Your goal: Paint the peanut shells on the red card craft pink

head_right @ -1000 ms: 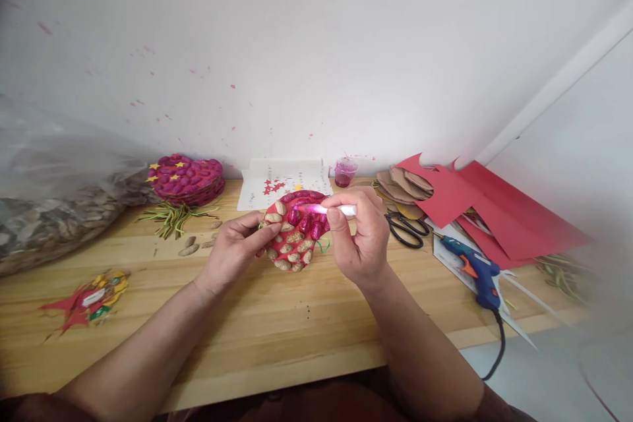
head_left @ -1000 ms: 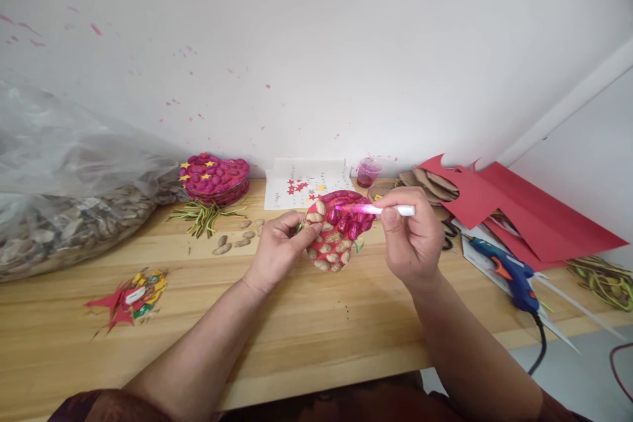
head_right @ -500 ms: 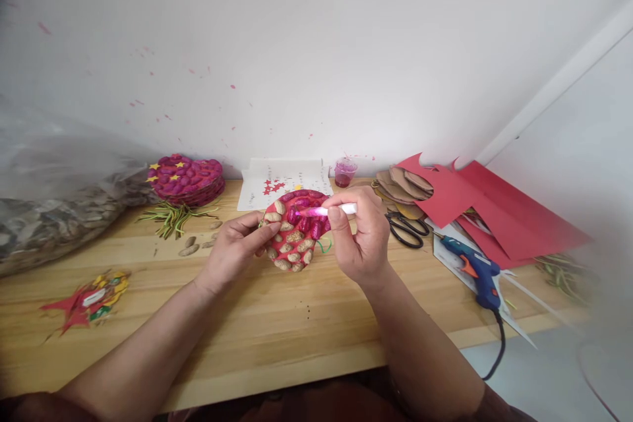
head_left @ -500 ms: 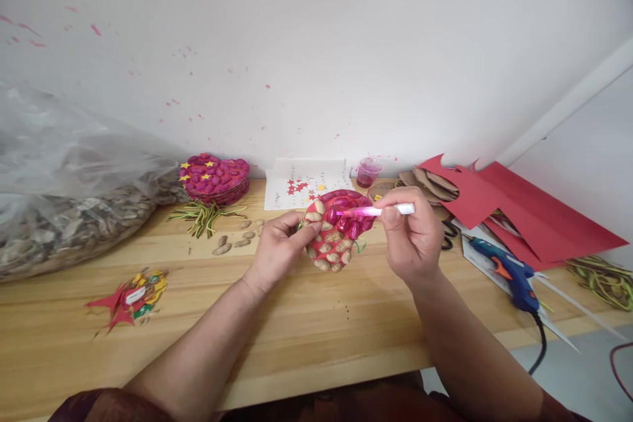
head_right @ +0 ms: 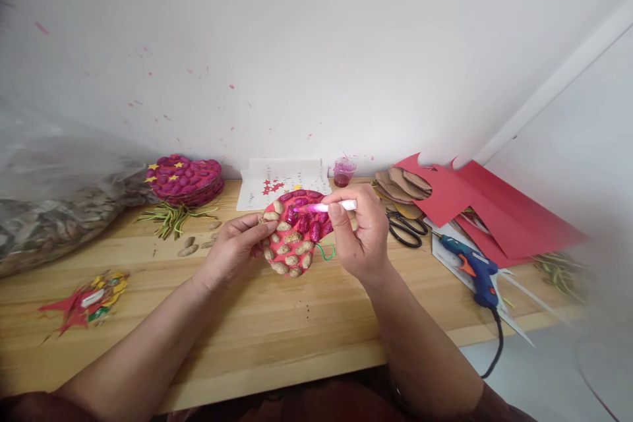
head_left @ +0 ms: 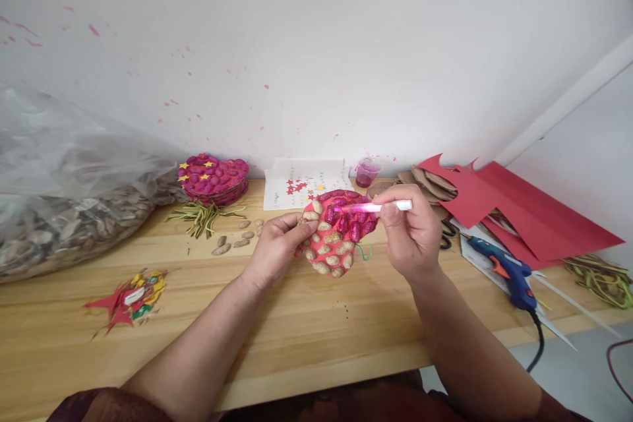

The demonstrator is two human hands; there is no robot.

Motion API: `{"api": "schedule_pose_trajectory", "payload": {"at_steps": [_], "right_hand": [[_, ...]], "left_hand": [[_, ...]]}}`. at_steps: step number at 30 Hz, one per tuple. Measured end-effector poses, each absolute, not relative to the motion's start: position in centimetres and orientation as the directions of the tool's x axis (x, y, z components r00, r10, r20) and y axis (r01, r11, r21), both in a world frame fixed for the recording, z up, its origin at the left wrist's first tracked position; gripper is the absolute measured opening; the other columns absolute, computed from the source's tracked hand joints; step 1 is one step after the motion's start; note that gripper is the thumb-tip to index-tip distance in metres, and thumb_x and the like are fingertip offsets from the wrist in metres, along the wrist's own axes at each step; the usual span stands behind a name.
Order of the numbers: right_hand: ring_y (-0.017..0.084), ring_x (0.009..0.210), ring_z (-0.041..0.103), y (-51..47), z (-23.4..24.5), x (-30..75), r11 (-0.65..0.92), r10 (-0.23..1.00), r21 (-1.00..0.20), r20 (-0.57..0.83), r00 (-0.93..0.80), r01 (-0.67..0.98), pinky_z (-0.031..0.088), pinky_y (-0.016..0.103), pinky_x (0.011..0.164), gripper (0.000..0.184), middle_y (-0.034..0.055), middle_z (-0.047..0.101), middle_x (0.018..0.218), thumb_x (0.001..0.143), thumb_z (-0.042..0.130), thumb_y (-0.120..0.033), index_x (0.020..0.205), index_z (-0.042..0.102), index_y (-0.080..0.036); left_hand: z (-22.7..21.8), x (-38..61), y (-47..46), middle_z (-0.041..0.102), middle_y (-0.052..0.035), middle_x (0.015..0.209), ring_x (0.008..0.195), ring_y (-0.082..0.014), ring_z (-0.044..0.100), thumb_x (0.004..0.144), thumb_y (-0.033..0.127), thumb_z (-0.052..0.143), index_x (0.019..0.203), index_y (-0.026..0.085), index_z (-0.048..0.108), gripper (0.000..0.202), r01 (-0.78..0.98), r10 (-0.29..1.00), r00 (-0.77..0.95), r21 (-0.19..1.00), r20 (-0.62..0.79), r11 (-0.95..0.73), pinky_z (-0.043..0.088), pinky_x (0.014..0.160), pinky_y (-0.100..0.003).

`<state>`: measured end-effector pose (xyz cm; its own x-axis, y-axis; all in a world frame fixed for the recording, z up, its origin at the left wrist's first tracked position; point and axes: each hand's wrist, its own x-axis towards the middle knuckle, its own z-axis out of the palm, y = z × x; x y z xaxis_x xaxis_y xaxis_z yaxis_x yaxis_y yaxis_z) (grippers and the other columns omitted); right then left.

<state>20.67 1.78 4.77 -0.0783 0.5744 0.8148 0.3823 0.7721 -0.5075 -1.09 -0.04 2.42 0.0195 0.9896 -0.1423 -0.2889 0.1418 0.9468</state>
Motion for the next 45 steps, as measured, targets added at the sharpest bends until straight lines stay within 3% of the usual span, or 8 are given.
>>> {"api": "schedule_pose_trajectory", "payload": {"at_steps": [10, 18, 32, 45], "right_hand": [[0.020, 0.087, 0.062, 1.7, 5.0, 20.6, 0.787, 0.560, -0.491, 0.823, -0.098, 0.374, 0.049, 0.040, 0.083, 0.013, 0.0037, 0.069, 0.092, 0.103, 0.057, -0.027, 0.101, 0.069, -0.023], [0.021, 0.089, 0.063, 1.7, 4.8, 20.7, 0.786, 0.567, -0.494, 0.815, -0.116, 0.372, 0.050, 0.041, 0.083, 0.014, 0.0042, 0.068, 0.091, 0.103, 0.057, -0.027, 0.100, 0.069, -0.023], [0.020, 0.088, 0.063, 1.8, 4.8, 20.6, 0.789, 0.553, -0.476, 0.825, -0.112, 0.388, 0.049, 0.040, 0.083, 0.012, 0.0038, 0.068, 0.094, 0.103, 0.057, -0.026, 0.103, 0.069, -0.024], [0.021, 0.090, 0.063, 1.8, 4.7, 20.7, 0.794, 0.549, -0.462, 0.824, -0.139, 0.396, 0.048, 0.041, 0.084, 0.011, 0.0040, 0.069, 0.093, 0.103, 0.058, -0.024, 0.103, 0.069, -0.024]], "left_hand": [[1.2, -1.5, 0.4, 0.061, 0.0014, 0.057, 0.048, -0.0082, 0.046, 0.063, 0.044, 0.093, 0.069, 0.015, 0.074, 0.035, -0.312, 0.989, 0.008, 0.939, -0.150, 0.145, 0.030, 0.047, -0.022], [1.6, -1.3, 0.4, 0.060, 0.0021, 0.055, 0.046, -0.0076, 0.043, 0.058, 0.041, 0.094, 0.067, 0.015, 0.073, 0.034, -0.385, 0.981, 0.008, 0.905, -0.192, 0.181, 0.026, 0.046, -0.022], [0.9, -1.5, 0.5, 0.061, 0.0007, 0.058, 0.050, -0.0087, 0.047, 0.064, 0.043, 0.092, 0.070, 0.015, 0.074, 0.034, -0.322, 0.988, 0.038, 0.935, -0.147, 0.151, 0.030, 0.049, -0.021], [1.6, -1.3, 0.3, 0.061, 0.0004, 0.057, 0.049, -0.0070, 0.044, 0.057, 0.043, 0.095, 0.069, 0.014, 0.076, 0.037, -0.335, 0.986, 0.002, 0.929, -0.164, 0.155, 0.027, 0.046, -0.020]]}}
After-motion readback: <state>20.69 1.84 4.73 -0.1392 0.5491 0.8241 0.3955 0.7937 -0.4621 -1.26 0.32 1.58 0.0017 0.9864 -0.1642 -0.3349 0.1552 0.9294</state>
